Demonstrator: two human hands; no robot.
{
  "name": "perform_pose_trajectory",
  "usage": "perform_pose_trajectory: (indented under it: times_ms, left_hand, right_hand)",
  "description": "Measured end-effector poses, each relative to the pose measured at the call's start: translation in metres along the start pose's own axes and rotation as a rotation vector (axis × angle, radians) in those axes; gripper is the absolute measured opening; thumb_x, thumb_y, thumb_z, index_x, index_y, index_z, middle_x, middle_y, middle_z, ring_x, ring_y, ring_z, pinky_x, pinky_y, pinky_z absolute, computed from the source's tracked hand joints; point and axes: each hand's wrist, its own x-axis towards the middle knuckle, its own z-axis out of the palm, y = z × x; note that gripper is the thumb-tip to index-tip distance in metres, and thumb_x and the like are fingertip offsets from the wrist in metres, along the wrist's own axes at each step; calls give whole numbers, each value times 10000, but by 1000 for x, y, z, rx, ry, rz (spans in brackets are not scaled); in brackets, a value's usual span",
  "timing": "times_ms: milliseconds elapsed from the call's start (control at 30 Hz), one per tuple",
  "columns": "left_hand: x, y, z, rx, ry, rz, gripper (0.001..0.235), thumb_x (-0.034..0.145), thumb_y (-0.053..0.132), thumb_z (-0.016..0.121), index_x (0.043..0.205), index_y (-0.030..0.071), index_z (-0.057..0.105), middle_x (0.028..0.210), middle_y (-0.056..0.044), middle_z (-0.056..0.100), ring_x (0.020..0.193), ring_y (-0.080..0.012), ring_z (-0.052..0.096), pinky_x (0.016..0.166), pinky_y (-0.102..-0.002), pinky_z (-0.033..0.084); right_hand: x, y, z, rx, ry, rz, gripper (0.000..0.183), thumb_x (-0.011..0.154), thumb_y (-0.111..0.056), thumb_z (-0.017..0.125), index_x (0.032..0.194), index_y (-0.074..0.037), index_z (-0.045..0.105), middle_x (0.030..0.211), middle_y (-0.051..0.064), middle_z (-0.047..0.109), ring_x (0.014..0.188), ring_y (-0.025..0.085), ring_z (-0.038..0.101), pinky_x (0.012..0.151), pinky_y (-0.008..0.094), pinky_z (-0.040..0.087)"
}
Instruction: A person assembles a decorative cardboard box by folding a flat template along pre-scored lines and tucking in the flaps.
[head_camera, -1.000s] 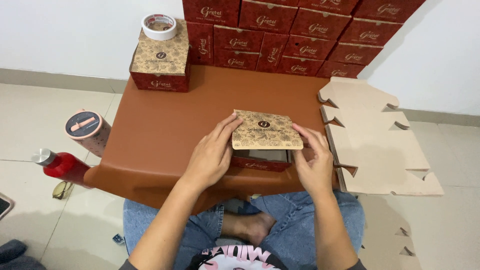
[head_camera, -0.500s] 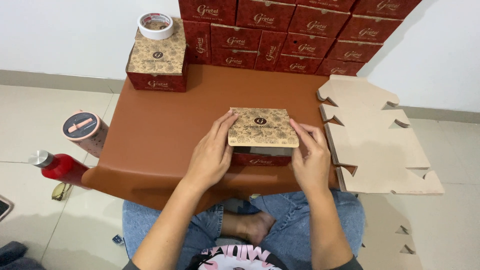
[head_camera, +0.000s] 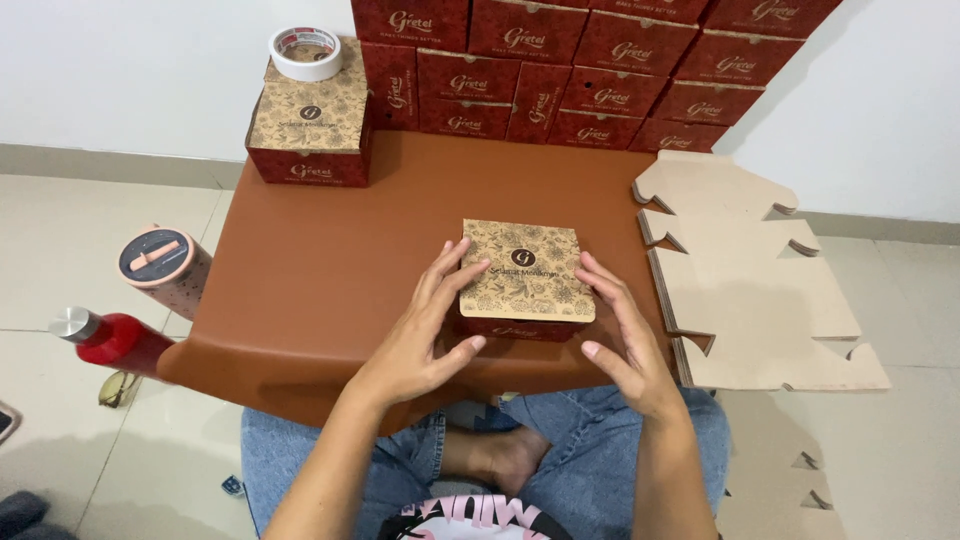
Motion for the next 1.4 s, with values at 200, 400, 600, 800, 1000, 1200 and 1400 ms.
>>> perform_pose_trajectory:
  times_ms: [200,400,600,800,1000,1200,1400]
  left_hand:
    - [4,-14,8,-7,50,-21,495,1021,242,522,1496,129,441,1580,-210,322,1471,-483,260,1152,-623,275]
    - [6,-23,14,54,104,9,391,1013,208,544,1400,156,560,1512,-204,410,1416,-482,379,1124,-616,340]
    - [3,-22,16,91,144,51,320,1007,230,562,1310,188,657,1481,-180,470,1412,-460,409,1110,-596,371]
    - [1,-23,22,95,232,92,335,982,192,617,1308,137,667,1422,-194,546,1367,-463,474,1085,-575,420]
    - [0,-29,28,137,320,144,362,939,162,695,1295,103,686,1332,-174,640,1309,-429,556,1059,-537,479]
    - [-1,-29,30,180,352,147,333,927,168,702,1257,129,718,1326,-156,668,1292,-407,583,1037,-496,515]
    - [-2,-25,33,190,319,-58,442,1010,177,568,1451,154,550,1538,-249,446,1284,-442,550,990,-515,533]
  right_hand:
    - [6,13,11,-138,97,-35,411,979,-168,552,1373,-57,594,1483,212,518,1421,428,418,1143,591,323]
    - [8,24,17,-234,174,-107,312,992,-177,571,1271,-106,690,1407,171,597,1370,397,505,1123,550,381]
    - [6,24,16,-239,148,-108,298,992,-173,567,1245,-131,719,1433,177,581,1408,413,456,1136,561,357]
    - [3,27,18,-256,137,-113,300,989,-163,571,1246,-132,723,1435,175,587,1426,411,434,1143,563,350]
    - [-1,37,21,-271,149,-109,326,987,-206,573,1275,-132,706,1476,189,551,1418,417,440,1137,562,360]
    - [-5,42,31,-297,193,-99,341,1000,-208,548,1304,-141,686,1534,198,489,1406,410,448,1132,542,379]
    - [-10,35,41,-391,193,20,404,990,-200,549,1389,-219,611,1667,218,228,1417,461,372,1130,591,351]
